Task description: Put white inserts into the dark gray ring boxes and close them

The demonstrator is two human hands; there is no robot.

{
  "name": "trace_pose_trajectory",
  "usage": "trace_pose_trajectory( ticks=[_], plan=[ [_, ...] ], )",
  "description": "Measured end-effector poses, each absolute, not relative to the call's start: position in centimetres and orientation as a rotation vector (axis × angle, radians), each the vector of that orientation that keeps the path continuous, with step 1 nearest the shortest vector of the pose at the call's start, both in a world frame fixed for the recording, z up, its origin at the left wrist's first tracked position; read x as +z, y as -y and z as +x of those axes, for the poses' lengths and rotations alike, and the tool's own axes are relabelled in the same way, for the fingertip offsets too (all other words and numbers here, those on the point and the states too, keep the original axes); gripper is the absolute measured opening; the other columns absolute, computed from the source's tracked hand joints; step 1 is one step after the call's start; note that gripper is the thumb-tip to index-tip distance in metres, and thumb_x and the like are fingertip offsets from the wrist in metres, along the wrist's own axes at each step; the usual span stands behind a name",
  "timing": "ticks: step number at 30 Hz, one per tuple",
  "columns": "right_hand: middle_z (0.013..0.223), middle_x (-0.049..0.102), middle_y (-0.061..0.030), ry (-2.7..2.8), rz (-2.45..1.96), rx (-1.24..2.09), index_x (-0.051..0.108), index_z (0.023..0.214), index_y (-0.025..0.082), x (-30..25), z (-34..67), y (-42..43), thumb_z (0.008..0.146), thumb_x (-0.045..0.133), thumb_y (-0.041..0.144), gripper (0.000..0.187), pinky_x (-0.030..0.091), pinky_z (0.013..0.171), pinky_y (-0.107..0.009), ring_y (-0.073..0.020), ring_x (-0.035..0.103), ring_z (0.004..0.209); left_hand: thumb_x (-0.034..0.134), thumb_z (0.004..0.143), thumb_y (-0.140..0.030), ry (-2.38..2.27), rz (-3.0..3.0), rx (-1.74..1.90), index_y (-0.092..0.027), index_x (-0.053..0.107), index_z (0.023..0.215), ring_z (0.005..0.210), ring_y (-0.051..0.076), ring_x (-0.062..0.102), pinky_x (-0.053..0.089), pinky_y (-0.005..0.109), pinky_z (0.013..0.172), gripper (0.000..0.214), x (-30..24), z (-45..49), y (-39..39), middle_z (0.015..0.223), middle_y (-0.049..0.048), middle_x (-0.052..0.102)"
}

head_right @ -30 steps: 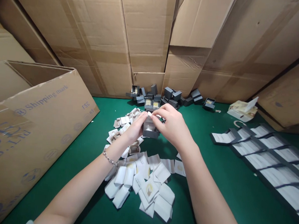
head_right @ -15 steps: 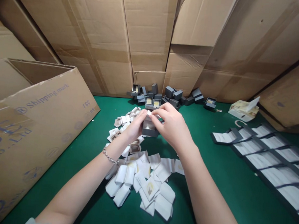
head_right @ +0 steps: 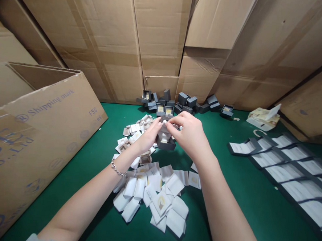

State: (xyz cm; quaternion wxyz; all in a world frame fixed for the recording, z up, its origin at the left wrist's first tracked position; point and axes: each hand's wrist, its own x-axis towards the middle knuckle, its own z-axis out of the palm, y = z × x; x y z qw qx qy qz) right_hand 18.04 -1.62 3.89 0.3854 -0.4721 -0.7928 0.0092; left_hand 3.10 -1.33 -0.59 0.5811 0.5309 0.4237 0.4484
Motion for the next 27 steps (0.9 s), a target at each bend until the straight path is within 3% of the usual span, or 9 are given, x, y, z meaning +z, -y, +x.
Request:
trace_pose_trajectory(
  ticks=[5,9,11,14,21,27],
  plan=[
    [0.078,0.064,-0.0028,2.015,-1.206,0.047,0.07,0.073,0.022,3.8,17.7,1.7,0.082,0.061,0.027,0.014,0.046,0.062,-0.028,-0.0158,0.061,0.069,0.046,0.089,-0.047,-0.978,1.212,1.094,-0.02,0.055,0.116,0.094,0.021,0.062,0.052,0.031,0.079,0.039,-0.3,3.2,1.6,0.097,0.0068,0.065],
    [0.088,0.067,-0.0045,2.009,-1.159,0.058,0.069,0.087,0.022,3.6,17.5,1.7,0.082,0.06,0.023,0.01,0.051,0.071,-0.031,-0.0186,0.064,0.079,0.052,0.084,-0.055,-0.891,1.136,1.105,-0.023,0.051,0.113,0.086,0.017,0.063,0.053,0.027,0.069,0.043,-0.3,3.2,1.4,0.104,0.0049,0.063],
    [0.096,0.068,-0.0052,1.972,-1.119,0.147,0.067,0.096,0.022,3.5,17.6,1.6,0.081,0.061,0.022,0.017,0.053,0.075,-0.032,-0.0192,0.066,0.083,0.054,0.081,-0.06,-0.851,1.081,1.124,-0.025,0.049,0.113,0.083,0.017,0.064,0.053,0.027,0.066,0.048,-0.3,3.0,1.3,0.106,0.004,0.063],
    [0.106,0.067,-0.0059,1.83,-1.127,0.328,0.066,0.102,0.022,3.7,18.0,1.4,0.078,0.064,0.026,0.024,0.056,0.074,-0.033,-0.0201,0.068,0.084,0.058,0.076,-0.063,-0.779,1.055,1.18,-0.026,0.049,0.114,0.09,0.018,0.064,0.054,0.031,0.073,0.054,-0.5,2.7,1.0,0.113,0.0046,0.061],
    [0.076,0.073,-0.0036,1.684,-1.273,0.568,0.072,0.08,0.019,4.2,18.1,1.4,0.074,0.068,0.036,0.018,0.055,0.067,-0.033,-0.0202,0.069,0.069,0.06,0.076,-0.06,-0.666,1.177,1.285,-0.023,0.051,0.116,0.103,0.022,0.063,0.049,0.037,0.092,0.055,-1.4,2.7,0.4,0.118,0.0079,0.061],
    [0.08,0.075,-0.0051,1.579,-1.224,0.576,0.074,0.084,0.019,3.5,17.7,1.3,0.074,0.068,0.034,0.019,0.055,0.068,-0.033,-0.0207,0.069,0.073,0.061,0.079,-0.054,-0.851,1.375,1.295,-0.019,0.059,0.111,0.107,0.024,0.059,0.046,0.034,0.092,0.048,-1.5,2.0,0.0,0.116,0.0086,0.064]
  ],
)
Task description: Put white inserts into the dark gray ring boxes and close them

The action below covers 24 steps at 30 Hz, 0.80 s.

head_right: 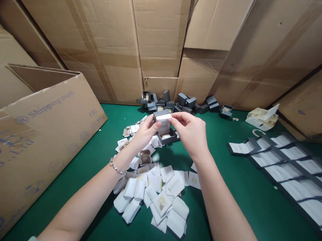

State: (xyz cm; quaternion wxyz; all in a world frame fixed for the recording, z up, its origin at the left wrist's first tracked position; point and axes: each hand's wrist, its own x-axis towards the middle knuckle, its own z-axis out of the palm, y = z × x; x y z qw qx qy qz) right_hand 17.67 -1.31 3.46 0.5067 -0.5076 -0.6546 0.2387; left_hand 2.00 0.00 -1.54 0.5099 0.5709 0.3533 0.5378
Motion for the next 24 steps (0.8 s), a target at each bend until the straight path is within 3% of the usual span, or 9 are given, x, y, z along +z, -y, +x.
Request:
trace_pose_trajectory(
  ticks=[8,12,16,24],
  plan=[
    [0.085,0.072,-0.004,1.641,-1.136,0.47,0.075,0.08,0.02,2.8,16.3,1.6,0.077,0.065,0.026,0.012,0.053,0.068,-0.029,-0.0171,0.066,0.076,0.072,0.069,-0.027,-0.997,1.358,1.267,-0.014,0.062,0.104,0.095,0.021,0.063,0.048,0.032,0.085,0.039,-0.5,1.5,0.0,0.104,0.0082,0.07],
    [0.086,0.071,-0.0033,1.711,-1.103,0.439,0.076,0.082,0.022,2.3,15.8,1.5,0.077,0.065,0.024,0.012,0.054,0.07,-0.029,-0.0162,0.066,0.076,0.072,0.066,-0.025,-1.099,1.443,1.28,-0.017,0.06,0.108,0.097,0.021,0.061,0.047,0.03,0.084,0.044,-0.3,1.3,0.1,0.108,0.0061,0.067],
    [0.085,0.071,-0.0026,1.83,-1.066,0.328,0.075,0.082,0.023,2.2,15.9,1.4,0.078,0.064,0.021,0.012,0.054,0.071,-0.03,-0.0166,0.067,0.077,0.069,0.068,-0.025,-1.232,1.6,1.221,-0.018,0.062,0.103,0.093,0.021,0.06,0.046,0.029,0.08,0.036,-0.3,1.3,0.4,0.099,0.0033,0.067],
    [0.088,0.071,-0.0037,1.901,-1.027,0.056,0.073,0.083,0.024,3.0,16.2,1.9,0.081,0.062,0.023,0.011,0.053,0.072,-0.031,-0.0182,0.067,0.08,0.069,0.07,-0.025,-0.975,1.452,1.333,-0.016,0.059,0.107,0.098,0.019,0.058,0.047,0.027,0.084,0.039,-0.8,2.1,0.2,0.104,0.005,0.064]
  ],
)
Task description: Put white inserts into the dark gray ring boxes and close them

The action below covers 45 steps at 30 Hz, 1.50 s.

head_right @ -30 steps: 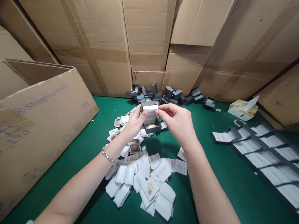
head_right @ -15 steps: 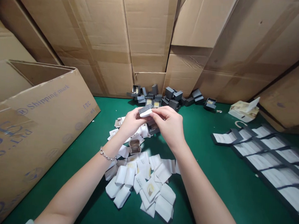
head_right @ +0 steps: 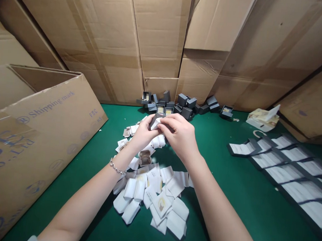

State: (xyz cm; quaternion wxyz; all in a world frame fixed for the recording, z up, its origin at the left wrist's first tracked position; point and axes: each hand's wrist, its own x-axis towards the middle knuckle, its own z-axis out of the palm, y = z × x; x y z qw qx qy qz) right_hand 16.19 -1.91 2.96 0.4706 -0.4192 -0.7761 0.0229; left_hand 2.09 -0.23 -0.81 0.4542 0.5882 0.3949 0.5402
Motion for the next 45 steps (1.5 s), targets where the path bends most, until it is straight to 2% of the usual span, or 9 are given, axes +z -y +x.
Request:
trace_pose_trajectory(
  ticks=[4,9,18,23,30,34,45],
  plan=[
    [0.089,0.071,-0.0038,1.94,-1.024,0.035,0.072,0.085,0.024,3.3,16.6,1.9,0.082,0.061,0.025,0.012,0.053,0.071,-0.032,-0.0185,0.066,0.079,0.072,0.071,-0.032,-0.832,1.353,1.248,-0.016,0.055,0.12,0.107,0.023,0.057,0.048,0.032,0.088,0.054,-0.4,1.9,0.5,0.12,0.0097,0.06],
    [0.088,0.069,-0.004,1.978,-1.015,0.034,0.072,0.085,0.024,3.3,17.0,1.7,0.083,0.06,0.026,0.011,0.052,0.071,-0.031,-0.0183,0.065,0.08,0.072,0.071,-0.029,-0.813,1.331,1.293,-0.018,0.054,0.125,0.119,0.025,0.053,0.045,0.034,0.098,0.058,0.0,1.6,0.8,0.134,0.0095,0.054],
    [0.088,0.068,-0.0037,1.996,-0.972,0.153,0.072,0.081,0.024,3.2,17.5,1.3,0.081,0.063,0.027,0.01,0.052,0.07,-0.032,-0.0182,0.064,0.079,0.072,0.07,-0.024,-0.862,1.342,1.249,-0.017,0.056,0.124,0.114,0.025,0.056,0.047,0.035,0.096,0.056,0.5,1.6,1.2,0.127,0.0093,0.059],
    [0.085,0.07,-0.004,1.869,-0.997,0.067,0.07,0.082,0.023,3.0,17.1,1.4,0.08,0.065,0.029,0.008,0.052,0.072,-0.034,-0.0198,0.065,0.079,0.072,0.07,-0.027,-0.802,1.241,1.29,-0.017,0.056,0.124,0.113,0.024,0.056,0.046,0.036,0.098,0.057,0.4,1.8,1.2,0.123,0.0084,0.061],
    [0.086,0.071,-0.0041,1.904,-0.935,-0.082,0.074,0.086,0.024,2.9,17.2,1.7,0.083,0.062,0.027,0.013,0.053,0.068,-0.031,-0.018,0.066,0.075,0.073,0.067,-0.023,-0.781,1.206,1.296,-0.016,0.057,0.123,0.107,0.023,0.058,0.048,0.035,0.092,0.059,0.3,1.9,1.2,0.12,0.0085,0.062],
    [0.087,0.073,-0.0044,1.915,-0.931,-0.119,0.075,0.085,0.025,2.8,17.1,1.8,0.085,0.059,0.028,0.016,0.054,0.071,-0.032,-0.0187,0.067,0.079,0.074,0.068,-0.025,-0.758,1.2,1.294,-0.016,0.057,0.123,0.108,0.024,0.058,0.047,0.036,0.094,0.059,0.1,1.8,1.0,0.12,0.0087,0.062],
    [0.085,0.07,-0.0044,1.93,-0.865,-0.16,0.072,0.085,0.022,2.5,16.8,1.4,0.083,0.063,0.023,0.01,0.053,0.066,-0.029,-0.017,0.066,0.077,0.072,0.07,-0.024,-0.739,1.223,1.282,-0.015,0.057,0.122,0.105,0.023,0.058,0.046,0.035,0.091,0.055,-0.2,1.7,0.7,0.118,0.0094,0.061]
  ],
)
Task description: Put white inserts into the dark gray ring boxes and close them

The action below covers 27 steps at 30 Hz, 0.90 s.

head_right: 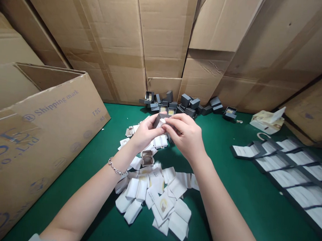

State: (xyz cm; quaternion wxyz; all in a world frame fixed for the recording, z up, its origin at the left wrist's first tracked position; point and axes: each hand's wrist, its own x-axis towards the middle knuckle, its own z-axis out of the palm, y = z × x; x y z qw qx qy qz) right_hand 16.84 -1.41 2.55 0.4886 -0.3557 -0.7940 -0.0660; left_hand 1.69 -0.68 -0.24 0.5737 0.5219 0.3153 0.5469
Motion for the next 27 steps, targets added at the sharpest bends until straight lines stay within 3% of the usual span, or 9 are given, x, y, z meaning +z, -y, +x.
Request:
trace_pose_trajectory(
  ticks=[6,27],
  plan=[
    [0.085,0.069,-0.0038,1.959,-0.888,-0.133,0.07,0.082,0.022,2.9,16.9,1.6,0.082,0.063,0.022,0.006,0.052,0.067,-0.028,-0.0169,0.065,0.077,0.07,0.07,-0.022,-0.741,1.245,1.24,-0.014,0.055,0.121,0.102,0.022,0.058,0.047,0.035,0.089,0.054,0.0,1.7,0.7,0.113,0.0089,0.062],
    [0.084,0.066,-0.0047,1.956,-1.218,0.132,0.061,0.077,0.021,3.2,16.8,1.5,0.081,0.061,0.029,0.009,0.048,0.068,-0.031,-0.0188,0.061,0.077,0.069,0.073,-0.028,-0.775,1.237,1.249,-0.015,0.055,0.123,0.115,0.027,0.054,0.043,0.042,0.101,0.054,-0.8,1.9,0.3,0.127,0.0112,0.057]
  ],
)
